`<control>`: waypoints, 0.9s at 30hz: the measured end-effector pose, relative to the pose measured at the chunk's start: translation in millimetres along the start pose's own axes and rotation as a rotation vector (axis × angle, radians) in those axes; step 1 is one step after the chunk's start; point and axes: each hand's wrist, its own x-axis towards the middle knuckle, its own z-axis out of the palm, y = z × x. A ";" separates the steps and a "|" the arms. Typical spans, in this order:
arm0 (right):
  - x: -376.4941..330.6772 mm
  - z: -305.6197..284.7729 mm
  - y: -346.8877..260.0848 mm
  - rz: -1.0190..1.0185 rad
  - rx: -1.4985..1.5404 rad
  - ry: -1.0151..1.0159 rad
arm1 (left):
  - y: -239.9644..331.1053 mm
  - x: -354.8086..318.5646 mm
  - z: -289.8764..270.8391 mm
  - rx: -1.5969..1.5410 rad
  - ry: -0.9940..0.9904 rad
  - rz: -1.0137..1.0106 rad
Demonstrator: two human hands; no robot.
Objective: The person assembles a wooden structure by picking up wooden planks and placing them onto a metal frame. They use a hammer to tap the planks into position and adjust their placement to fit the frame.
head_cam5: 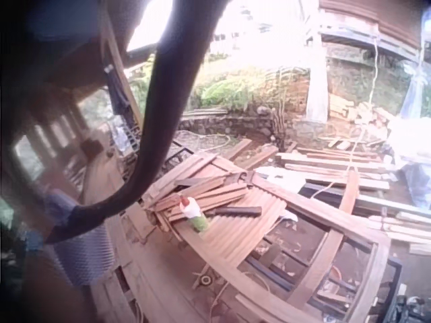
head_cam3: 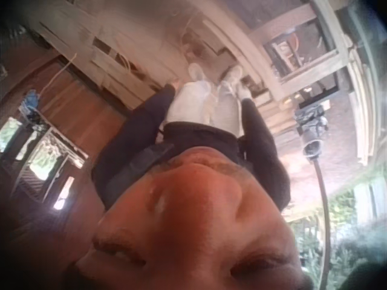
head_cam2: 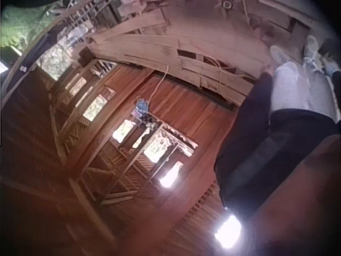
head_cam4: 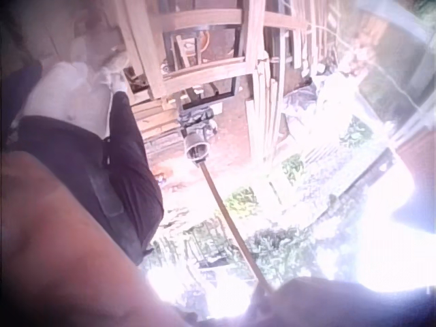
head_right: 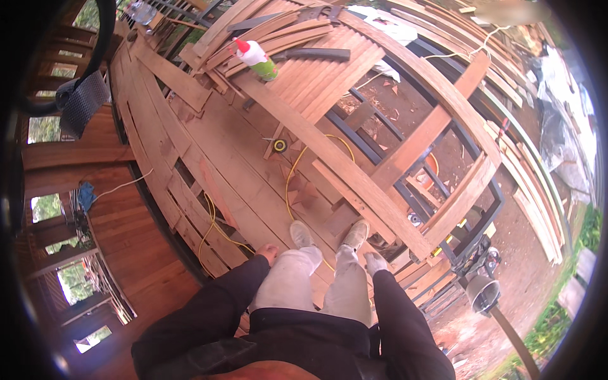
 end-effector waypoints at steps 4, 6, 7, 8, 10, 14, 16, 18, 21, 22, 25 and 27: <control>-14.0 -49.9 54.9 0.036 -0.622 -0.075 | -39.9 -20.9 -60.7 0.000 0.025 -0.118; -12.4 -51.0 67.6 -0.157 -1.142 -0.231 | -56.9 -24.8 -83.7 -0.146 0.052 -0.161; -24.2 -39.7 57.3 -0.288 -1.401 -0.285 | -61.3 -19.7 -102.0 -0.196 0.070 -0.161; -24.1 -29.7 53.8 -0.381 -1.390 -0.316 | -87.3 -8.6 -106.8 -0.217 0.046 -0.179; -13.5 -27.2 68.6 -0.536 -1.384 -0.370 | -121.5 7.4 -109.1 -0.194 -0.044 -0.224; -26.7 59.0 25.0 0.008 -0.750 -0.170 | -150.0 60.8 -153.9 -0.117 -0.161 -0.176; -60.5 113.4 -43.4 0.020 -0.587 -0.054 | -135.5 77.4 -211.2 -0.215 -0.146 -0.188; -71.6 149.2 -104.0 -0.078 -0.594 0.056 | -114.1 72.9 -261.1 -0.512 -0.157 -0.258; -21.4 191.0 -149.8 -0.322 -0.689 0.080 | -135.7 109.7 -320.8 -0.723 -0.142 -0.318; -4.7 206.0 -168.3 -0.359 -0.601 0.062 | -151.1 134.2 -337.0 -0.775 -0.118 -0.338; -65.6 283.2 -357.4 -0.194 -0.179 0.025 | -120.4 189.6 -408.5 -0.774 -0.048 -0.374; -83.1 309.4 -412.8 -0.259 -0.099 0.013 | -78.1 236.1 -440.9 -0.881 -0.103 -0.374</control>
